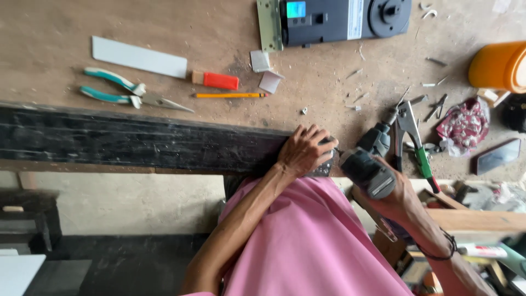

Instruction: The person drills holes into a long black metal bar using a cordless drill. They then use a rivet gun to insert rivets into the drilled holes. The person handles the drill, rivet gun, and metal bar throughout the process.

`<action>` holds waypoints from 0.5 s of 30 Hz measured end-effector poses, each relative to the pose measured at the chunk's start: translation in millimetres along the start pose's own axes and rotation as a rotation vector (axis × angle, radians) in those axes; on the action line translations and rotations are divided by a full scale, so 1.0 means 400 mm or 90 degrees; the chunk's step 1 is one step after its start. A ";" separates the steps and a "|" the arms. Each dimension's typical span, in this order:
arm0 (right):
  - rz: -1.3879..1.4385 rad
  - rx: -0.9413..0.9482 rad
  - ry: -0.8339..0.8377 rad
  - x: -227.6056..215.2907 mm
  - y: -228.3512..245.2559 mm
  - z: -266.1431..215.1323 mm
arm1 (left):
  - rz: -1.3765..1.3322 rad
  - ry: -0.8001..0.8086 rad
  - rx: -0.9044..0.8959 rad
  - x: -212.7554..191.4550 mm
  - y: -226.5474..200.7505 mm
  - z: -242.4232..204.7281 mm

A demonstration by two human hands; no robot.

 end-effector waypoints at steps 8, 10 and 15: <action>-0.126 0.070 -0.022 0.113 -0.297 0.109 | 0.088 -0.111 0.046 0.036 -0.011 -0.001; -0.036 0.048 -0.023 0.128 -0.354 0.139 | 0.038 -0.006 0.020 0.082 0.003 0.008; -0.158 0.255 0.032 0.107 -0.269 0.140 | 0.061 -0.021 0.029 0.089 0.007 0.009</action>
Point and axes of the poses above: each hand's wrist, its own z-axis towards the middle knuckle, its own x-axis out of the palm, y = z × x, the point moved 4 cm from there along z, towards the middle knuckle, and after that the axes turned 8 degrees about y, right-handed, at the moved point
